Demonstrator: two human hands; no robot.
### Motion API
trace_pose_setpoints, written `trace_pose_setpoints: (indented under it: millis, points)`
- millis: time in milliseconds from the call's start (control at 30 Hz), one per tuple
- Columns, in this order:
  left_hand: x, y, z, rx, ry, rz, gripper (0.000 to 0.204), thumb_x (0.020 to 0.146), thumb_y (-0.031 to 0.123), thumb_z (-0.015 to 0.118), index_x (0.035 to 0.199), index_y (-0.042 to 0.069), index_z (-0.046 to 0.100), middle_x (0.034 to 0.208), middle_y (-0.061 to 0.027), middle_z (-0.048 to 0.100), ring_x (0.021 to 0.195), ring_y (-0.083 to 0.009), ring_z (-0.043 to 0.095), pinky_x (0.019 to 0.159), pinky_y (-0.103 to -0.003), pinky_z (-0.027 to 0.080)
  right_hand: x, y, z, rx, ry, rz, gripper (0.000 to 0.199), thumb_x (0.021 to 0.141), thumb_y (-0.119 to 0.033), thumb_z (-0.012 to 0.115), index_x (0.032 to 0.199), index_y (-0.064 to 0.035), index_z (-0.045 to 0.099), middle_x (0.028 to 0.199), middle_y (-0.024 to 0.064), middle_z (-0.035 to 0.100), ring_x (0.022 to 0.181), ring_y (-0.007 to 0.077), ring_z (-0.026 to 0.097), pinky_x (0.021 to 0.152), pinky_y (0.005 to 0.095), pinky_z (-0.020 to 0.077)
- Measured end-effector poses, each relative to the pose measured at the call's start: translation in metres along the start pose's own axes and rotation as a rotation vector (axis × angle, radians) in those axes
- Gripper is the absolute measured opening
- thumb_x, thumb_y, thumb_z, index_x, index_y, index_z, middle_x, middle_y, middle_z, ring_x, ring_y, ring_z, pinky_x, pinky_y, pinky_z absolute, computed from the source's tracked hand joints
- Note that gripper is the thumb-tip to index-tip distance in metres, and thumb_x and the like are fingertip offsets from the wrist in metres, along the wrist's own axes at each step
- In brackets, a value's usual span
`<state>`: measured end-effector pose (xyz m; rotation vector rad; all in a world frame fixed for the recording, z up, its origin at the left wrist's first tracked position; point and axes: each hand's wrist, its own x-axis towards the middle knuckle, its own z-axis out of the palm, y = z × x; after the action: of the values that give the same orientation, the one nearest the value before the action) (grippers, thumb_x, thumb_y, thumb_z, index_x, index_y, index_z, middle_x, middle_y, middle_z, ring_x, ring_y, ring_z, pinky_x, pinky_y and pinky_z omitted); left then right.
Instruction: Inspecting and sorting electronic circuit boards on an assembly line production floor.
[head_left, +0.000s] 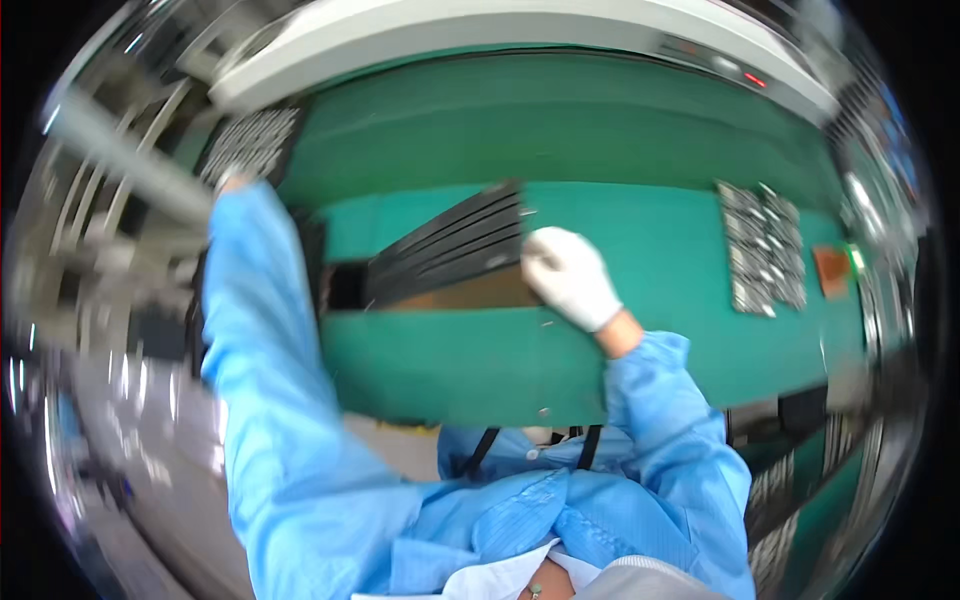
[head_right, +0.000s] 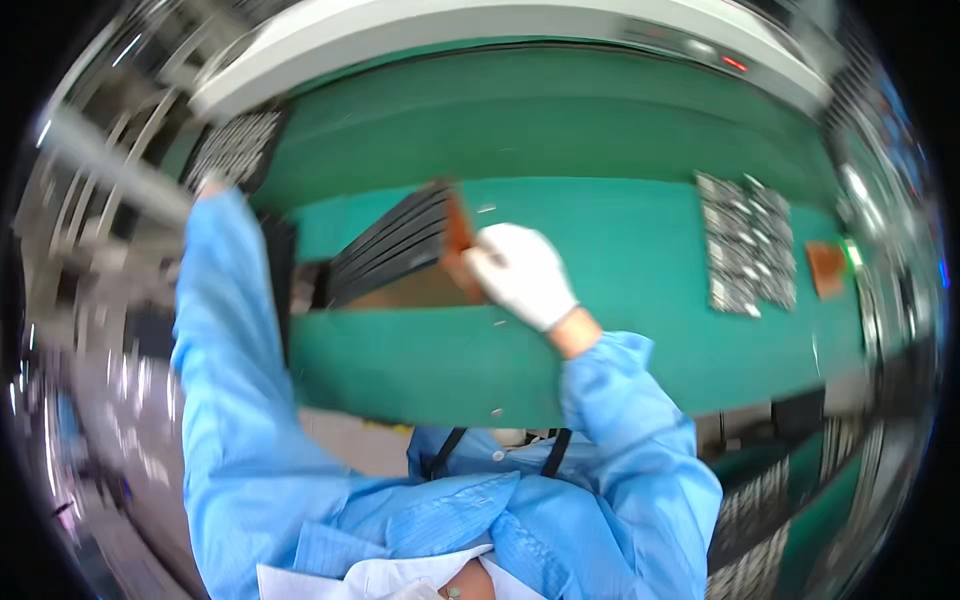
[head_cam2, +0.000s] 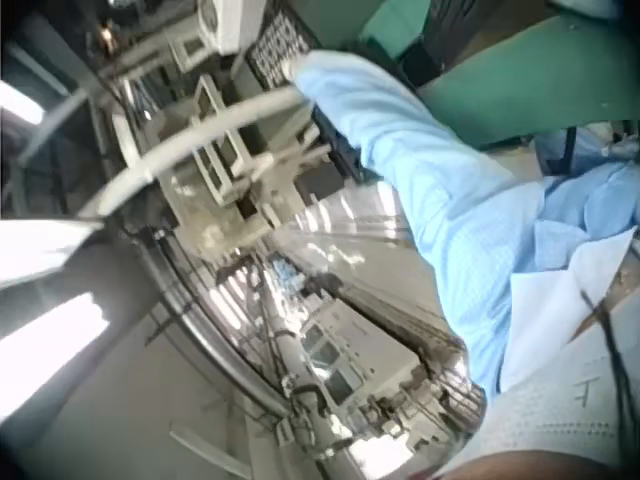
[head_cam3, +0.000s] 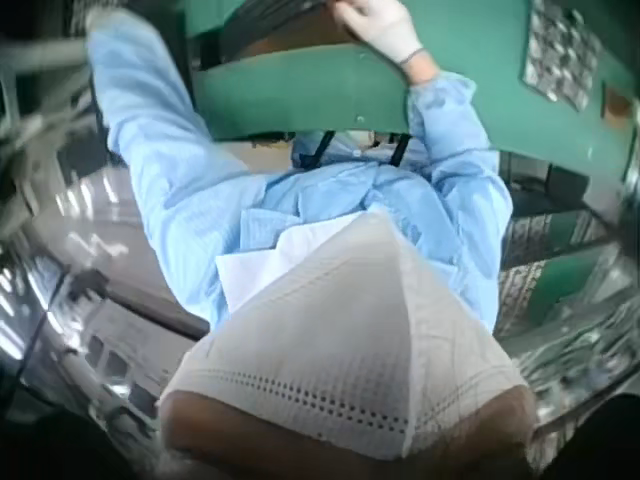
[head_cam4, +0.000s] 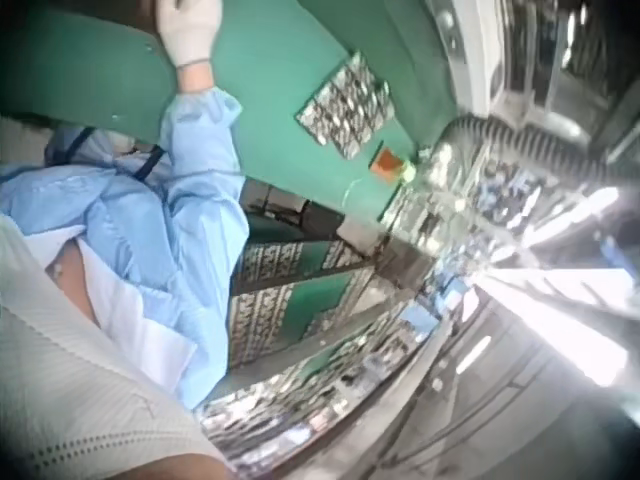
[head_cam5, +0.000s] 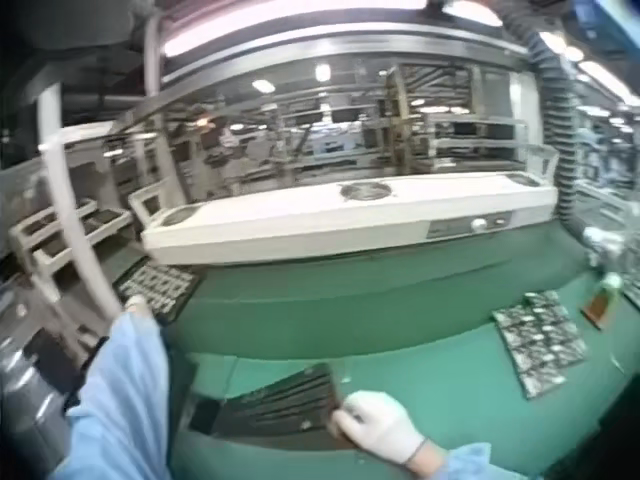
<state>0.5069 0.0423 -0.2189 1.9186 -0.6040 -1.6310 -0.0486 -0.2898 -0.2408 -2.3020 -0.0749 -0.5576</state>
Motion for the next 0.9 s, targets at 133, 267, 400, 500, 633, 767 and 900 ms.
trace_pose_setpoints:
  millis: [133, 267, 400, 500, 633, 767, 900]
  points:
    - [0.138, 0.239, 0.093, 0.082, 0.031, 0.185, 0.041, 0.097, 0.041, 0.061, 0.131, 0.018, 0.066, 0.139, -0.0016, 0.060, 0.125, -0.0202, 0.054, 0.107, -0.037, 0.043, 0.002, 0.005, 0.007, 0.010, -0.037, -0.006, 0.027, 0.088, -0.035, 0.061, 0.077, -0.0101, 0.063, 0.078, 0.0157, 0.062, 0.075, 0.0384, 0.061, 0.069, 0.0488, 0.0486]
    - [0.181, 0.296, 0.124, 0.012, 0.131, 0.379, 0.039, 0.097, 0.039, 0.060, 0.128, 0.016, 0.067, 0.133, -0.0030, 0.063, 0.120, -0.0205, 0.057, 0.102, -0.036, 0.046, -0.002, 0.005, 0.008, 0.148, -0.008, -0.031, 0.024, 0.087, -0.033, 0.062, 0.080, -0.0098, 0.063, 0.077, 0.0156, 0.062, 0.076, 0.0386, 0.061, 0.070, 0.0501, 0.0483]
    - [0.175, 0.211, 0.104, -0.231, 0.278, 0.513, 0.037, 0.098, 0.036, 0.059, 0.126, 0.013, 0.068, 0.127, -0.0044, 0.065, 0.115, -0.0208, 0.060, 0.097, -0.036, 0.049, -0.005, 0.005, 0.011, 0.113, 0.081, -0.020, 0.022, 0.085, -0.026, 0.062, 0.072, -0.0070, 0.062, 0.072, 0.0147, 0.062, 0.076, 0.0376, 0.062, 0.072, 0.0491, 0.0496]
    - [0.134, 0.111, 0.063, -0.443, 0.435, 0.562, 0.036, 0.099, 0.035, 0.058, 0.124, 0.012, 0.069, 0.123, -0.0055, 0.067, 0.111, -0.0210, 0.063, 0.093, -0.035, 0.051, -0.004, 0.002, 0.005, 0.098, 0.117, 0.000, 0.021, 0.084, -0.024, 0.063, 0.071, -0.0069, 0.061, 0.072, 0.0141, 0.063, 0.076, 0.0365, 0.063, 0.074, 0.0479, 0.0503]
    - [0.043, -0.010, 0.034, -0.746, 0.704, 0.602, 0.034, 0.100, 0.032, 0.057, 0.121, 0.009, 0.070, 0.117, -0.0069, 0.070, 0.105, -0.0212, 0.066, 0.088, -0.034, 0.054, -0.002, 0.001, 0.008, 0.094, 0.093, -0.014, 0.021, 0.084, -0.023, 0.063, 0.071, -0.0065, 0.061, 0.072, 0.0140, 0.062, 0.076, 0.0364, 0.063, 0.074, 0.0477, 0.0503]
    - [-0.019, -0.070, 0.028, -1.050, 0.953, 0.618, 0.033, 0.100, 0.030, 0.055, 0.119, 0.007, 0.071, 0.111, -0.0082, 0.072, 0.100, -0.0215, 0.069, 0.083, -0.033, 0.057, -0.005, 0.006, 0.008, 0.094, 0.112, -0.021, 0.022, 0.085, -0.023, 0.063, 0.071, -0.0062, 0.060, 0.072, 0.0141, 0.062, 0.076, 0.0360, 0.063, 0.074, 0.0474, 0.0502]
    - [-0.078, -0.095, 0.003, -1.289, 1.173, 0.595, 0.029, 0.097, 0.023, 0.057, 0.113, 0.002, 0.070, 0.110, -0.0076, 0.073, 0.097, -0.0200, 0.070, 0.080, -0.027, 0.059, -0.004, -0.001, 0.008, 0.118, 0.089, -0.066, 0.023, 0.085, -0.024, 0.063, 0.072, -0.0059, 0.060, 0.072, 0.0144, 0.062, 0.076, 0.0357, 0.063, 0.073, 0.0475, 0.0502]
